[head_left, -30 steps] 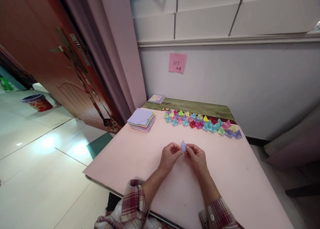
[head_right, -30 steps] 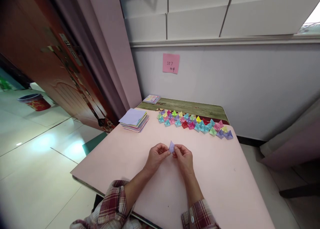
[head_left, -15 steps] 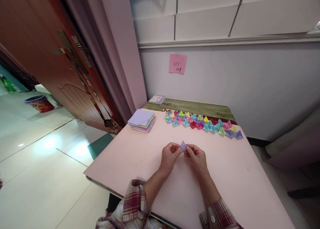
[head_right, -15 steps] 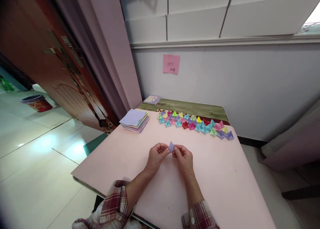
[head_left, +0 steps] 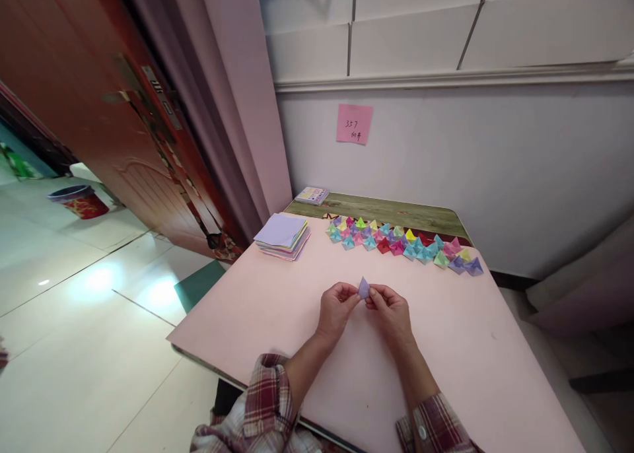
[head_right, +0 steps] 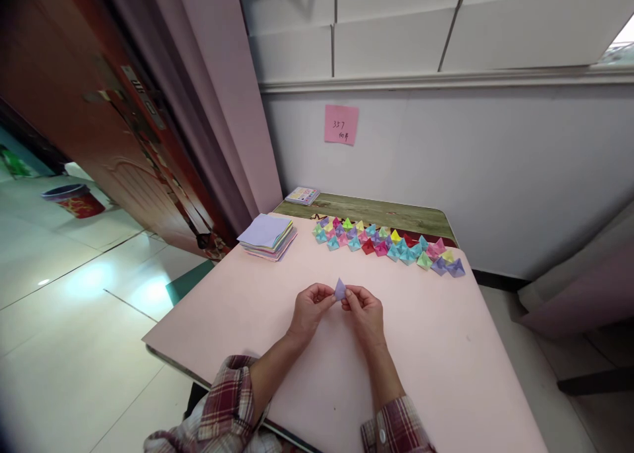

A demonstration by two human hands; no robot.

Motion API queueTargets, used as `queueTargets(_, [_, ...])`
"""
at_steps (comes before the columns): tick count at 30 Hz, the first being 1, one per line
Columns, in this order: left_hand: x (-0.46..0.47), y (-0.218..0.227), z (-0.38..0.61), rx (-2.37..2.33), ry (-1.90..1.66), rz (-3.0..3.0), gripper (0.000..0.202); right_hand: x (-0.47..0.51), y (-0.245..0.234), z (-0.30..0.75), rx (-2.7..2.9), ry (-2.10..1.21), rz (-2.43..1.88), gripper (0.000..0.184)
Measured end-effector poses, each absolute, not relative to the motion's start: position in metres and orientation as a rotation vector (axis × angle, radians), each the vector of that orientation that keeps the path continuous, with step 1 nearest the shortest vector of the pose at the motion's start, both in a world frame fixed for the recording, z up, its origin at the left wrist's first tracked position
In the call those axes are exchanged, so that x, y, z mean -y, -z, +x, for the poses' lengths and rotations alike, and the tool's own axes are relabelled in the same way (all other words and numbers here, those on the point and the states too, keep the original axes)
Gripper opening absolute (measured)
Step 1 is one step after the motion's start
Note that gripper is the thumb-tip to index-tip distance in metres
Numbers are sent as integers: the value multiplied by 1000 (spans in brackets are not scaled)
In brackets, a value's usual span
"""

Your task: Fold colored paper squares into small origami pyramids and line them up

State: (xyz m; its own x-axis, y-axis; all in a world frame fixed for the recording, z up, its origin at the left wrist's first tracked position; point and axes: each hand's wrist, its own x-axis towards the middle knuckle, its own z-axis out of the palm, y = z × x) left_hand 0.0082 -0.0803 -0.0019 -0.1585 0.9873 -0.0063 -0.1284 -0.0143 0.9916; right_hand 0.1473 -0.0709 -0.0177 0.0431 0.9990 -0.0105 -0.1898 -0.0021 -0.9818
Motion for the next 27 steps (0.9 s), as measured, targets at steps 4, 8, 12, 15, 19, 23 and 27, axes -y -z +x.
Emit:
queueTargets(4, [81,0,9,-1215,-1367,1019,17,71,18,147,1026,-1272,-1092,36])
queueTargets(8, [81,-2,9,-1212,-1360,997,20,71,18,148,1041,-1269,-1098,36])
queueTargets(12, [82,-5,9,-1212,-1323,894,25,72,16,148,1057,-1285,-1080,35])
queueTargets(15, [84,-7,9,-1177,-1256,810,29,73,16,149,1093,-1298,-1065,33])
queueTargets(19, [86,-9,10,-1129,-1186,821,36,74,16,149,1142,-1301,-1045,30])
queueTargets(23, [85,-12,7,-1076,-1169,811,37,75,14,148,1064,-1363,-1021,35])
queueTargets(27, [84,-19,-3,-979,-988,815,36,76,10,148,984,-1515,-972,40])
